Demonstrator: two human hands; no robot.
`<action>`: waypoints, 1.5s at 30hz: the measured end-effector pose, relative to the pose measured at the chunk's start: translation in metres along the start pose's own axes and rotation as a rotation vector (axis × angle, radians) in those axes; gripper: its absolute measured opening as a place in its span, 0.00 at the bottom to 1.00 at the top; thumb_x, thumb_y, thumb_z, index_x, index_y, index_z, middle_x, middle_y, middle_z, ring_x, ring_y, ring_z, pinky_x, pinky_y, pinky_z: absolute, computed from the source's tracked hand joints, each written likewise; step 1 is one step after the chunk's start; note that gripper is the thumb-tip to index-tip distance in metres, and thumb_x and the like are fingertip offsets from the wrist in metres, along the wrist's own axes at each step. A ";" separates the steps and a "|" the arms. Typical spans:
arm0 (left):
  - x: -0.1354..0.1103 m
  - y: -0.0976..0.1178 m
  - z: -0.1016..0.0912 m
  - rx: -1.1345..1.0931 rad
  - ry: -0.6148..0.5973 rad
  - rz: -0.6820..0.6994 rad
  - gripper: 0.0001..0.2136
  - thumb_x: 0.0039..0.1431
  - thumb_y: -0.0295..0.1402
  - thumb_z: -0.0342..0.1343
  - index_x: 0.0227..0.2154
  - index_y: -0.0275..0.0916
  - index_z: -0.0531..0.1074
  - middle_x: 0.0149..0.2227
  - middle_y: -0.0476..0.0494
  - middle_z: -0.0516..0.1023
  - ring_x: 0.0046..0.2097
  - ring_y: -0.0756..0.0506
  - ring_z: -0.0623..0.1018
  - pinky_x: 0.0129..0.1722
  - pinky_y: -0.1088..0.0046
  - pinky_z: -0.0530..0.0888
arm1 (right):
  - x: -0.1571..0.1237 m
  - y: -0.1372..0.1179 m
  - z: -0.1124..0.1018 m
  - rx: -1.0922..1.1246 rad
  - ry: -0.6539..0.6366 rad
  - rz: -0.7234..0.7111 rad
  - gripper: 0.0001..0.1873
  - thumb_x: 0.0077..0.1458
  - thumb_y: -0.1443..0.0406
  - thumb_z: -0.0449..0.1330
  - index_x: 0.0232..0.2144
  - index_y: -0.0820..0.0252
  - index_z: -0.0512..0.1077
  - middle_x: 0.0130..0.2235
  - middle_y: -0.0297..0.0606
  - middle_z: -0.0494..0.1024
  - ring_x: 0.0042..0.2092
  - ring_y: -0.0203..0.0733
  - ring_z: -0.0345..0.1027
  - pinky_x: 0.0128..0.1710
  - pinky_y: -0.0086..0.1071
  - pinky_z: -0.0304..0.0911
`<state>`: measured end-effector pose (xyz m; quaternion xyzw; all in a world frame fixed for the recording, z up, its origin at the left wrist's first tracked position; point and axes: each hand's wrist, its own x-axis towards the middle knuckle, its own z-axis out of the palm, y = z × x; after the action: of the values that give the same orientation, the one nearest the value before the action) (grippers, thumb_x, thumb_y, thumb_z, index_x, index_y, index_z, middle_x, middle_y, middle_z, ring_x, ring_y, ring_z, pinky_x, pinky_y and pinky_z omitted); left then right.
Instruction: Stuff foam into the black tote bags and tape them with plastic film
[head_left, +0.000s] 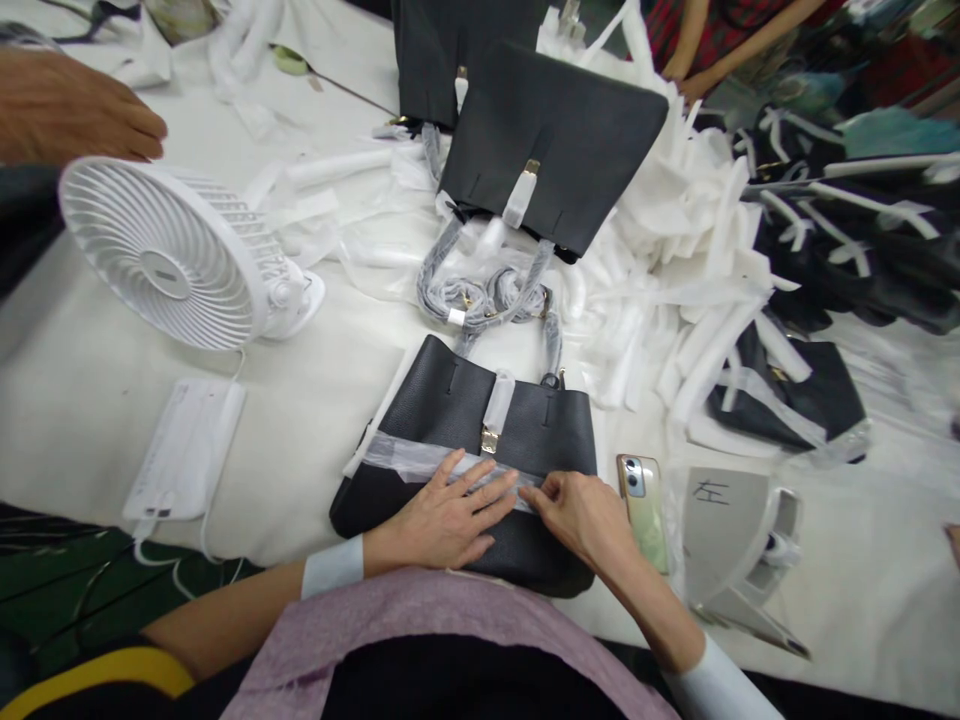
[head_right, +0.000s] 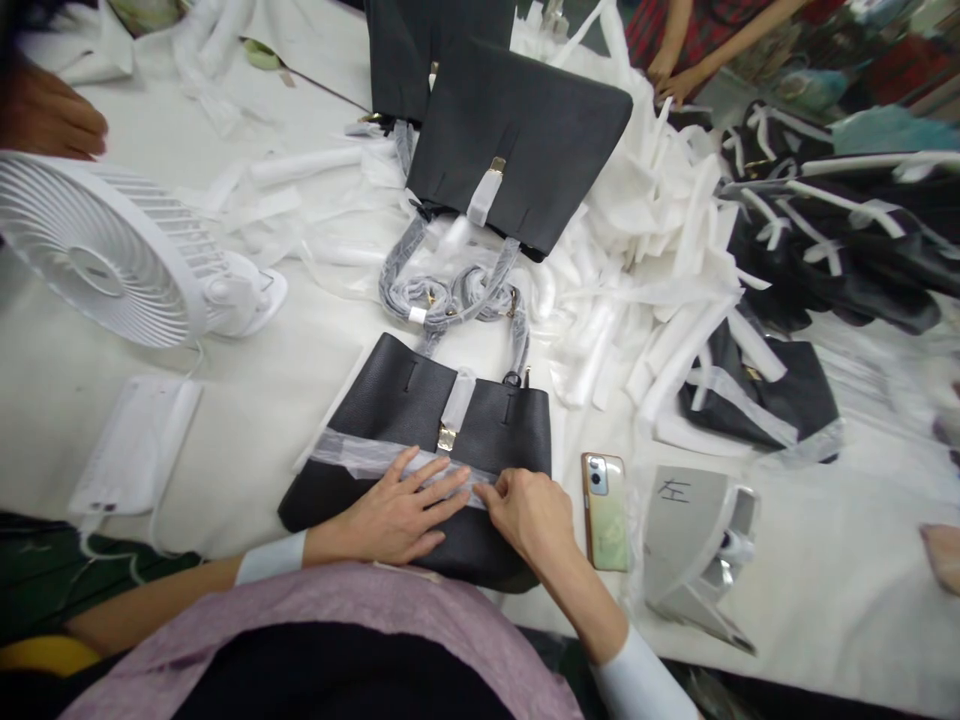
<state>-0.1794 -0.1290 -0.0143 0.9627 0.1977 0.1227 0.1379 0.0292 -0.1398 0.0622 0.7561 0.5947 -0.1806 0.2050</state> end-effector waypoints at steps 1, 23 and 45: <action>0.001 0.000 -0.001 -0.001 -0.004 0.009 0.25 0.68 0.44 0.44 0.65 0.42 0.56 0.70 0.44 0.49 0.67 0.36 0.55 0.65 0.45 0.48 | 0.001 0.001 0.000 -0.001 -0.001 0.000 0.21 0.59 0.48 0.55 0.26 0.54 0.78 0.27 0.42 0.79 0.34 0.50 0.74 0.28 0.33 0.52; 0.008 0.000 0.003 -0.054 -0.005 0.031 0.27 0.67 0.46 0.46 0.64 0.41 0.58 0.67 0.41 0.58 0.66 0.35 0.56 0.65 0.42 0.45 | -0.004 0.024 0.000 -0.036 -0.066 0.161 0.28 0.59 0.42 0.52 0.23 0.55 0.74 0.26 0.47 0.78 0.35 0.57 0.75 0.29 0.38 0.56; 0.008 0.000 0.004 -0.070 0.037 -0.017 0.30 0.69 0.53 0.40 0.67 0.42 0.51 0.68 0.41 0.55 0.67 0.39 0.56 0.66 0.48 0.42 | -0.011 0.080 0.060 0.880 0.059 0.316 0.27 0.48 0.43 0.59 0.38 0.60 0.71 0.28 0.40 0.77 0.35 0.52 0.74 0.30 0.36 0.68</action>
<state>-0.1711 -0.1268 -0.0163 0.9531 0.2041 0.1460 0.1689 0.1031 -0.1971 0.0246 0.8572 0.3448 -0.3608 -0.1272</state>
